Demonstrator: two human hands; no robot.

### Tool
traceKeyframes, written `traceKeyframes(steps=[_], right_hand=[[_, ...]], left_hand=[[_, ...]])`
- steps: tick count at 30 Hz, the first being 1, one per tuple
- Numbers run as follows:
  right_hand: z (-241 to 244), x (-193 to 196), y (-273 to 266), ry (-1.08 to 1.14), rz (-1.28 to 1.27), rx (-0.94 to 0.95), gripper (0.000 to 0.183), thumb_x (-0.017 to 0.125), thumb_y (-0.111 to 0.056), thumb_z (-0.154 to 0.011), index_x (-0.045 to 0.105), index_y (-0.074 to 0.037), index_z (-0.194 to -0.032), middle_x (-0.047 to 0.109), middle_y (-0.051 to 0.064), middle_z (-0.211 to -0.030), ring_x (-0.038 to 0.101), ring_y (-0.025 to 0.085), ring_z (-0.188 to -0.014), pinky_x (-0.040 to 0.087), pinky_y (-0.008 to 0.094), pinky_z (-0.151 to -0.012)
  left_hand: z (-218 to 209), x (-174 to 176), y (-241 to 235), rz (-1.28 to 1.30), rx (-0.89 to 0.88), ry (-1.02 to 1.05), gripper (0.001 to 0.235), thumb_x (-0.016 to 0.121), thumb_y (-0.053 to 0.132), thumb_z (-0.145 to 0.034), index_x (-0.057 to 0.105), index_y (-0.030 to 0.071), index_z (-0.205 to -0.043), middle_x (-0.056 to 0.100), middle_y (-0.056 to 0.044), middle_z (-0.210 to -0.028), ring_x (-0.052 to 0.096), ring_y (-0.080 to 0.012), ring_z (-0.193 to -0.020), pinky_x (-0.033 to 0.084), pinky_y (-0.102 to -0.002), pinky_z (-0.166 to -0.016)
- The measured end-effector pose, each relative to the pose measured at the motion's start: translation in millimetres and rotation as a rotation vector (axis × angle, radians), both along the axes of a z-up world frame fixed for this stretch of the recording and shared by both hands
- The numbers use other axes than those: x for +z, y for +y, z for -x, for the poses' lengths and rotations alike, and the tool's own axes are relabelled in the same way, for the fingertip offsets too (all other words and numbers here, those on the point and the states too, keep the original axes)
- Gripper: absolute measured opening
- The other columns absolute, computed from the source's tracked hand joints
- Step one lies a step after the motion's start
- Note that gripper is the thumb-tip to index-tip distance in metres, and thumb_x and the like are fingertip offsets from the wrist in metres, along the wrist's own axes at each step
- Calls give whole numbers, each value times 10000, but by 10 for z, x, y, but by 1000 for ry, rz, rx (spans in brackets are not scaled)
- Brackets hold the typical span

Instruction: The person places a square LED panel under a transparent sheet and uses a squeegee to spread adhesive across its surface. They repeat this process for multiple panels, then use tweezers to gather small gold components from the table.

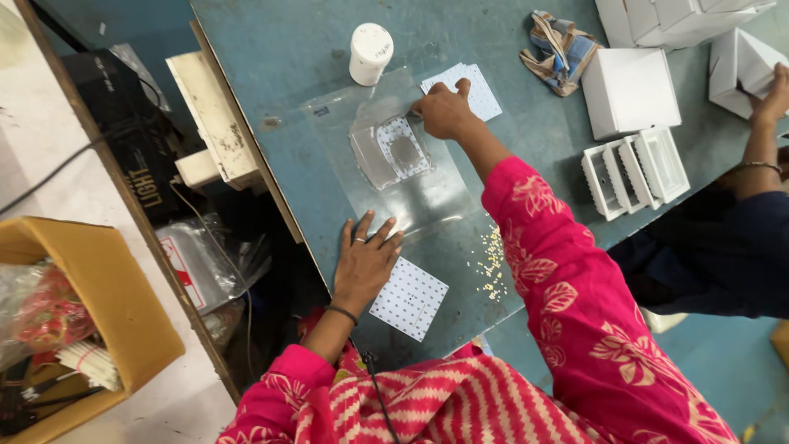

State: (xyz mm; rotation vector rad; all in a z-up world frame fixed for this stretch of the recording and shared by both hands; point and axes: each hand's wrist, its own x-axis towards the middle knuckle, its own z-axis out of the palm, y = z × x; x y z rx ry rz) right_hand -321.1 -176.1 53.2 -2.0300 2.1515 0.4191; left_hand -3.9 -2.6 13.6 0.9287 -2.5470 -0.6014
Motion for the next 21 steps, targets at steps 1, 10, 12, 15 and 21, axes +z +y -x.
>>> traceKeyframes(steps=[1, 10, 12, 15, 21], right_hand=[[-11, 10, 101, -21, 14, -4, 399, 565, -78, -902, 767, -246, -1202, 727, 61, -1170, 546, 212, -1265, 189, 684, -1016], [-46, 144, 751, 86, -72, 95, 487, 557, -38, -879, 759, -309, -1230, 748, 38, -1109, 540, 197, -1316, 184, 642, -1088], [30, 182, 665, 53, 88, 143, 389, 578, -112, -940, 769, -304, -1219, 721, 92, -1115, 547, 241, -1244, 203, 645, -1001], [82, 143, 400, 49, 195, 161, 329, 606, -163, -965, 769, -300, -1217, 728, 64, -1135, 551, 247, -1253, 255, 593, -977], [33, 148, 232, 136, 18, 209, 425, 595, -126, -936, 761, -367, -1243, 719, 47, -1211, 515, 208, -1296, 254, 571, -991]], left_hand=[[-4, 1, -2, 6, -1, 1, 375, 513, 339, -1007, 677, 223, -1323, 540, 18, -1514, 327, -304, -1484, 165, -577, -1210], [-16, 31, -12, -12, -1, 9, 368, 524, 331, -1005, 676, 213, -1319, 542, 7, -1508, 327, -316, -1482, 180, -584, -1211], [-5, 40, -5, 2, -3, 21, 371, 526, 330, -1004, 676, 212, -1323, 537, 2, -1509, 325, -321, -1482, 179, -585, -1211], [-6, 22, 15, -1, -9, 4, 375, 517, 332, -1006, 671, 213, -1327, 524, 2, -1513, 316, -322, -1484, 175, -590, -1208], [-11, 13, 9, -8, -14, -27, 389, 480, 350, -1021, 653, 220, -1344, 513, 15, -1524, 295, -313, -1501, 164, -583, -1221]])
